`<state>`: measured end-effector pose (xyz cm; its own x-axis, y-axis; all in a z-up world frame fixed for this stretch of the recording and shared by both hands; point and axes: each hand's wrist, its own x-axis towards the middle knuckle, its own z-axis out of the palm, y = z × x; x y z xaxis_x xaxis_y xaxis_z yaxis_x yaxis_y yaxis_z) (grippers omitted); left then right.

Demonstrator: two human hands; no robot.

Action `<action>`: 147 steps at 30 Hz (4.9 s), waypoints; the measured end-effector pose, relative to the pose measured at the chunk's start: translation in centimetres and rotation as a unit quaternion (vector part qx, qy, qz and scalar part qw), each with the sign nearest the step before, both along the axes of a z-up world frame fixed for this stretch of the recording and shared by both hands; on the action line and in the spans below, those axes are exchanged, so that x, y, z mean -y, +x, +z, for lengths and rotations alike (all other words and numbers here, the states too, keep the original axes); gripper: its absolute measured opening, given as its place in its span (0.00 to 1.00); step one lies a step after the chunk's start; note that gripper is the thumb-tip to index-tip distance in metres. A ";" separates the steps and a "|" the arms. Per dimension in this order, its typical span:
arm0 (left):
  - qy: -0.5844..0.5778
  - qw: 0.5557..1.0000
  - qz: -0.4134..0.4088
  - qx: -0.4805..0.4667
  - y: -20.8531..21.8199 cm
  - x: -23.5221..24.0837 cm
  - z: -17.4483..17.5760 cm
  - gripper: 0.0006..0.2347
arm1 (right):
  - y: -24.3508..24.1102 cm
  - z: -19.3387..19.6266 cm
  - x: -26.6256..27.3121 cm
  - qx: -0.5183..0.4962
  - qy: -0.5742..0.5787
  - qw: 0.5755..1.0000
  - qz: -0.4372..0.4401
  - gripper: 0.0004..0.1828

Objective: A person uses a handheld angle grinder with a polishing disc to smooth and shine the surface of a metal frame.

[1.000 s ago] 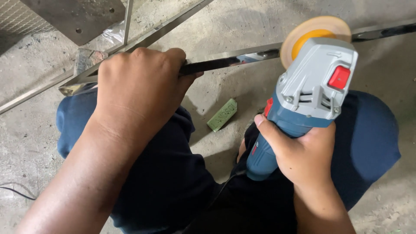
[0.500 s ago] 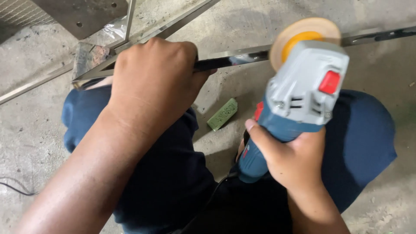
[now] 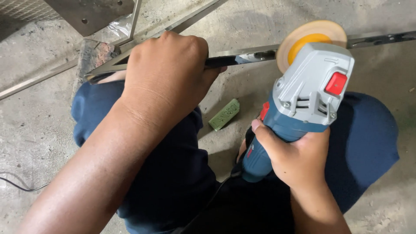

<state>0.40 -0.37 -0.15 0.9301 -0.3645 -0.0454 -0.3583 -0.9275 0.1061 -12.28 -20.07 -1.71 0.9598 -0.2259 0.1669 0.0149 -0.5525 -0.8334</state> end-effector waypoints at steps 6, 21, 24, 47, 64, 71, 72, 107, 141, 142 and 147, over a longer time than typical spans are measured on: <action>-0.011 1.000 -0.009 0.021 -0.1 0.2 -0.4 0.19 | -0.4 0.0 -0.9 -0.011 -0.051 0.998 0.042 0.15; 0.006 1.000 -0.007 0.002 -0.2 0.0 0.2 0.21 | -0.3 0.1 -1.1 -0.008 -0.049 0.997 0.058 0.10; -0.001 1.000 0.006 -0.015 -0.2 -0.1 0.4 0.23 | -0.5 -0.4 -0.4 -0.009 -0.023 1.000 0.016 0.12; -0.029 0.999 0.016 -0.036 -0.3 0.1 1.0 0.20 | 0.4 2.4 -3.0 -0.044 -0.020 0.997 0.064 0.09; 0.029 0.999 -0.010 -0.018 -0.7 -1.2 1.5 0.23 | 0.4 2.0 0.1 -0.041 0.036 0.998 0.011 0.12; 0.052 0.996 0.023 -0.068 -0.7 -2.4 2.2 0.23 | 0.6 1.9 3.1 -0.060 0.103 0.992 -0.028 0.13; 0.062 0.995 0.027 -0.080 -0.7 -2.5 2.3 0.24 | 0.6 1.8 3.8 -0.081 0.167 0.980 -0.072 0.08; 0.041 0.989 0.089 -0.114 -1.7 -4.1 3.6 0.16 | 0.2 1.2 6.8 0.036 0.328 0.928 -0.172 0.13; 0.053 0.988 0.059 -0.132 -1.0 -4.9 3.3 0.15 | -0.7 5.6 9.3 -0.046 0.099 0.991 0.075 0.07; 0.053 0.988 0.064 -0.130 -0.9 -5.0 3.1 0.15 | 0.2 7.1 9.8 -0.045 0.099 0.991 0.080 0.07; -0.001 0.990 0.058 -0.126 -1.1 -5.0 3.3 0.22 | 4.0 13.1 8.7 -0.276 -0.055 0.957 -0.069 0.24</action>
<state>-0.72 4.67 3.18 0.9247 -0.2563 -0.2815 -0.2114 -0.9606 0.1803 -8.24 -28.79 11.40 0.8708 -0.3663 -0.3279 -0.4905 -0.6027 -0.6294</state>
